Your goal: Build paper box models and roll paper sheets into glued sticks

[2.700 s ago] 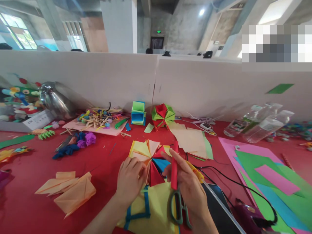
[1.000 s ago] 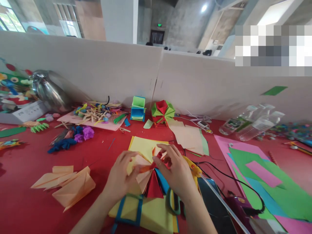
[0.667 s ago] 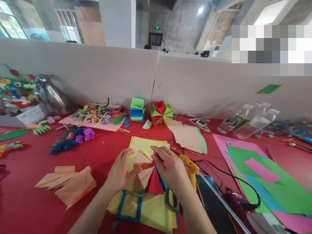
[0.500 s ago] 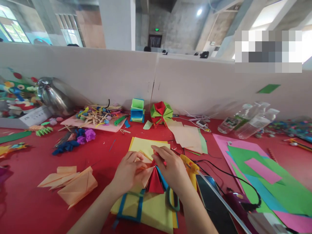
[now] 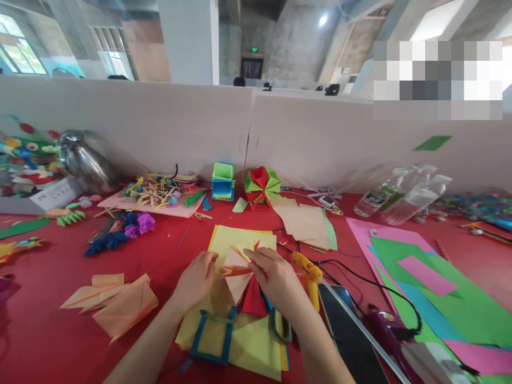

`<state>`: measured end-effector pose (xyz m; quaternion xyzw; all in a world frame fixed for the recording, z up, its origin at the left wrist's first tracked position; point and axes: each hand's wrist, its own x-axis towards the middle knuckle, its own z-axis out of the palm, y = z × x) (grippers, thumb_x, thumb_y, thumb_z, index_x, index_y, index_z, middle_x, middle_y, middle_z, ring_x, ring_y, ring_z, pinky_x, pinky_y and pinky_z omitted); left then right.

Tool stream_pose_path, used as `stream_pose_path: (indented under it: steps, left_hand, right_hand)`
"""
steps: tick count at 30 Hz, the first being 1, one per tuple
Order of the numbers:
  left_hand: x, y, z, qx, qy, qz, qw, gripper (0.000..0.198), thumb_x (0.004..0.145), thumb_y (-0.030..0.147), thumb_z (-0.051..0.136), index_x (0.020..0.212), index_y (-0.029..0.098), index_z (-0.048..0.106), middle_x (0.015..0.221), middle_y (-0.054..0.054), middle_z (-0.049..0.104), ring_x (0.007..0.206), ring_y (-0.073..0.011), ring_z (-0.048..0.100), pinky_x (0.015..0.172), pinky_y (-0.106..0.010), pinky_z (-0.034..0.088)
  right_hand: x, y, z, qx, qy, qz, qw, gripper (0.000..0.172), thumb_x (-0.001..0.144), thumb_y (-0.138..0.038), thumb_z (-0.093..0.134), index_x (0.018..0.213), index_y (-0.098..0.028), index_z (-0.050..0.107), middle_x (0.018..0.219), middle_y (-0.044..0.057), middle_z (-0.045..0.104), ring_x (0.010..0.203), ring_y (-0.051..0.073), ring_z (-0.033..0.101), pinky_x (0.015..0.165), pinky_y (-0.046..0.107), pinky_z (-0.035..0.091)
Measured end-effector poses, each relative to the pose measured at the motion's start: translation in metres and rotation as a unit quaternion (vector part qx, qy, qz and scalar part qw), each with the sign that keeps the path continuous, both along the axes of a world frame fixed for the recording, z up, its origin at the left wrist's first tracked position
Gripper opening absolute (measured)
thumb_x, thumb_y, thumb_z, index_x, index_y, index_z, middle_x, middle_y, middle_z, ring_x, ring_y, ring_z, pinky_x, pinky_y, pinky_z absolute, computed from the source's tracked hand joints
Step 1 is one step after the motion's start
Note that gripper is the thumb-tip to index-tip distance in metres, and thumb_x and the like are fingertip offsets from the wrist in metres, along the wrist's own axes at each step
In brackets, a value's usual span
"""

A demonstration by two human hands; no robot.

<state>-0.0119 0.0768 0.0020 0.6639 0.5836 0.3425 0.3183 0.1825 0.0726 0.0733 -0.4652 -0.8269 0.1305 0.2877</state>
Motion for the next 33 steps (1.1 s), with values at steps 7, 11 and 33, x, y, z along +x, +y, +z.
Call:
stream_pose_path:
  steps: [7, 11, 33]
  left_hand:
    - [0.004, 0.008, -0.012, -0.089, -0.107, -0.098, 0.985, 0.026, 0.063, 0.008, 0.046, 0.077, 0.019, 0.065, 0.093, -0.005, 0.061, 0.093, -0.0218, 0.052, 0.087, -0.034, 0.038]
    - [0.012, 0.009, -0.010, -0.166, -0.226, -0.101, 0.954, 0.030, 0.067, 0.014, 0.049, 0.093, 0.016, 0.064, 0.090, -0.005, 0.065, 0.089, -0.0203, 0.057, 0.082, -0.031, 0.042]
    - [0.010, 0.013, 0.049, -0.057, -0.338, -0.045, 0.938, 0.025, 0.080, 0.028, 0.051, 0.101, 0.017, 0.057, 0.109, -0.007, 0.061, 0.086, -0.0147, 0.060, 0.074, -0.027, 0.046]
  right_hand:
    - [0.008, 0.000, -0.013, -0.044, 0.057, -0.058, 0.996, 0.027, 0.084, -0.016, 0.044, 0.103, -0.018, 0.062, 0.097, 0.007, 0.064, 0.087, 0.019, 0.061, 0.075, 0.029, 0.047]
    - [0.016, -0.002, -0.021, -0.073, 0.135, -0.099, 0.983, 0.018, 0.084, -0.023, 0.045, 0.094, -0.018, 0.059, 0.091, 0.005, 0.065, 0.083, 0.018, 0.061, 0.071, 0.027, 0.046]
    - [0.029, 0.001, -0.053, -0.230, 0.545, -0.143, 0.794, 0.022, 0.065, -0.034, 0.068, 0.077, -0.016, 0.061, 0.074, 0.001, 0.062, 0.068, 0.013, 0.058, 0.065, 0.026, 0.048]
